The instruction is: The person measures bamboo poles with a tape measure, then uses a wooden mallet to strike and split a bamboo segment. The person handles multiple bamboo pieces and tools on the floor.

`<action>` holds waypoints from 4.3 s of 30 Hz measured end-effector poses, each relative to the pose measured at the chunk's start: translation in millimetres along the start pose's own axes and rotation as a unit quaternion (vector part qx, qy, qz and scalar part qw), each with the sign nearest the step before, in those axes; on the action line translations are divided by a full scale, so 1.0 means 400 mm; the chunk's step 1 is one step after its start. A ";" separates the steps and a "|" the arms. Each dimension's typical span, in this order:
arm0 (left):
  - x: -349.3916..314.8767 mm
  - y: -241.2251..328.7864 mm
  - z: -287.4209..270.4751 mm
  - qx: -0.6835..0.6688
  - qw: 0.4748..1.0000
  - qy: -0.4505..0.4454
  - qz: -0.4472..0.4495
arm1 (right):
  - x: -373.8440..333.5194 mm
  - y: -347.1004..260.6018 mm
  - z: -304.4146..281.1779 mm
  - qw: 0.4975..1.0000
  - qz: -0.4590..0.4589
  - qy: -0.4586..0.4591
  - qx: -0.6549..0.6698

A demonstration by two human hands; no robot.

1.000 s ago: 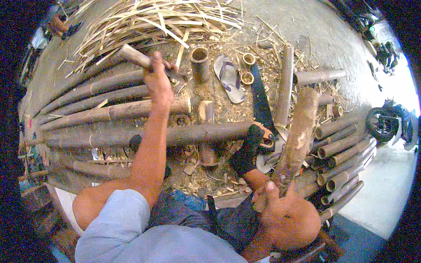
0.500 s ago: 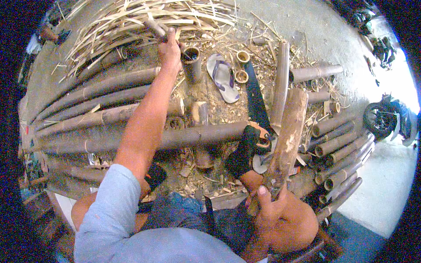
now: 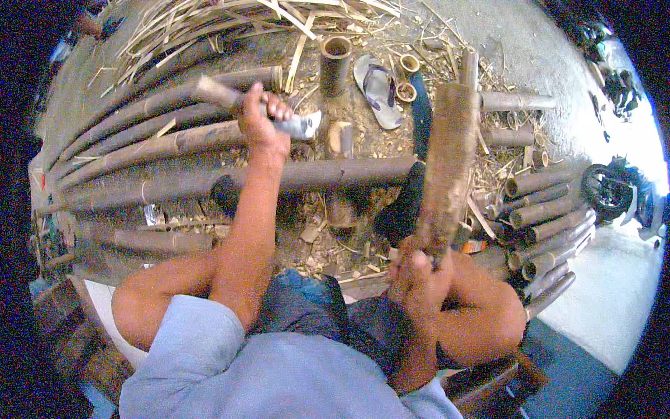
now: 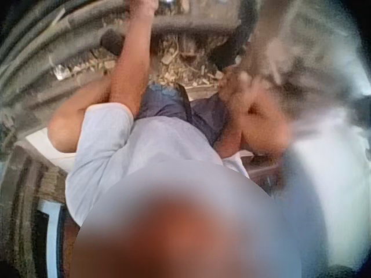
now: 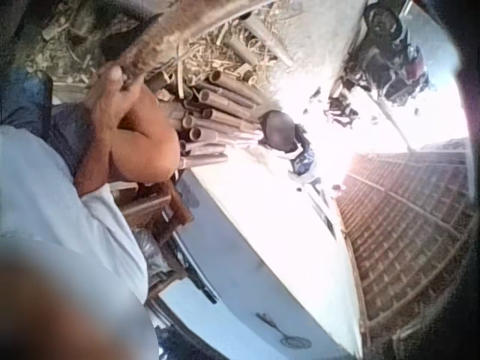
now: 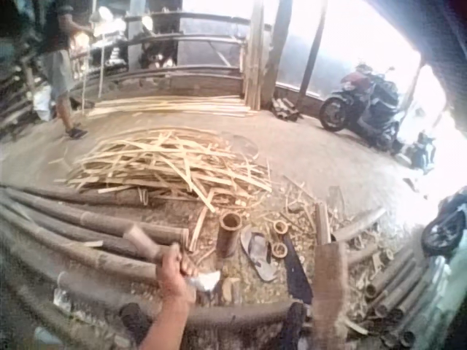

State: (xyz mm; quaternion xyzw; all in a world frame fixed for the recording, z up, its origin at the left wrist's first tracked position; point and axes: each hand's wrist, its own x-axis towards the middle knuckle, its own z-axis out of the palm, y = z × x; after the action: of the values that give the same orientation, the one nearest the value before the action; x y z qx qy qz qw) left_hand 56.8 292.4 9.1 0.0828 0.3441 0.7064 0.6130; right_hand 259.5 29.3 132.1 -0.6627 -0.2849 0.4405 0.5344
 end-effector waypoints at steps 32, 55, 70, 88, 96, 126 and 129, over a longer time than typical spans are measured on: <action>-0.164 -0.096 -0.231 0.077 0.992 0.059 0.075 | -0.011 0.052 0.075 0.968 0.021 -0.085 -0.234; -0.173 -0.132 -0.289 -0.002 0.999 0.025 0.045 | 0.137 -0.430 0.760 0.632 -0.643 -0.326 -0.286; -0.166 -0.155 -0.292 0.047 0.998 0.033 0.028 | 0.096 -0.543 0.804 0.638 -0.602 -0.374 -0.300; -0.177 -0.209 -0.325 0.088 0.986 0.125 0.060 | 0.078 -0.493 0.828 0.709 -0.620 -0.312 -0.121; -0.202 -0.239 -0.366 0.211 0.974 0.021 0.082 | 0.204 -0.297 0.575 0.481 -0.444 -0.423 -0.626; -0.146 -0.256 -0.298 -0.041 0.978 0.149 -0.139 | 0.169 -0.256 0.314 0.623 -0.297 -0.334 -0.642; -0.150 -0.233 -0.251 -0.018 0.985 0.137 -0.107 | 0.118 -0.315 0.177 0.772 -0.225 -0.221 -0.551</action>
State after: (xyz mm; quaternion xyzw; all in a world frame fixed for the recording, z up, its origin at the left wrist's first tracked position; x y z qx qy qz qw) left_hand 92.2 199.3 -102.6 -0.0633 0.4186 0.6474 0.6338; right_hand 229.5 135.2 237.0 -0.6447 -0.7305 0.2092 0.0834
